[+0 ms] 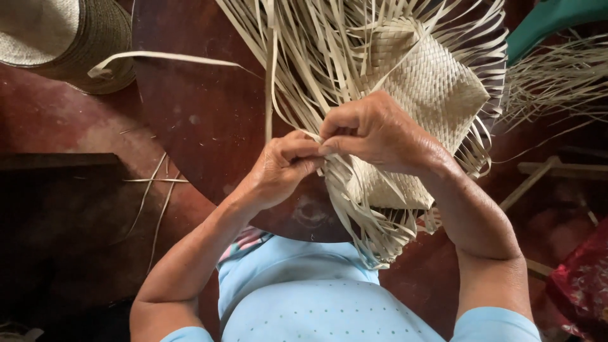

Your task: A person is weaving a hat by rapidly interlacing dried plant fibers on a wooden table.

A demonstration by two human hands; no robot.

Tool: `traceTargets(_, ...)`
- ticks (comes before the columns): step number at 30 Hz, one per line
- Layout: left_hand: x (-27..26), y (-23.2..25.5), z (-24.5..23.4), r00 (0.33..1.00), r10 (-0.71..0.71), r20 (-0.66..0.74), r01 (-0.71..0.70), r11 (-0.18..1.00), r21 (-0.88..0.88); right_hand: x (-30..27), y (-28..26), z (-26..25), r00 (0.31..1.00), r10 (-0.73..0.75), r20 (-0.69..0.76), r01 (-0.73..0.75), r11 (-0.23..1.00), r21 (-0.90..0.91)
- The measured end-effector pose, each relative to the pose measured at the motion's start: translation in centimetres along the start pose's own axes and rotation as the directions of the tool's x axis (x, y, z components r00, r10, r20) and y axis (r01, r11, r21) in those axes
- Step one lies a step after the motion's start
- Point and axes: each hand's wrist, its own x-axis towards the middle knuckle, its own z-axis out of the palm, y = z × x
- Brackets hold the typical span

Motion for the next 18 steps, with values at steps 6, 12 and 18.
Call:
traceTargets(6, 0.6, -0.8, 1.3, 0.969, -0.115, -0.217, 0.1, 0.992, -0.078, 0.0, 0.2, 0.1, 0.997, 0.071, 0.0, -0.071, 0.996, 0.048)
traceTargets(12, -0.8, -0.2, 2.2, 0.978, 0.082, -0.19, -0.07, 0.995, 0.07, 0.4, 0.2, 0.1, 0.998, 0.002, -0.058, 0.003, 0.996, 0.086)
traceTargets(18, -0.6, -0.9, 2.8, 0.932, 0.242, -0.271, -0.172, 0.951, 0.258, 0.0, 1.6, 0.9, 0.993, -0.047, -0.112, 0.054, 0.996, 0.064)
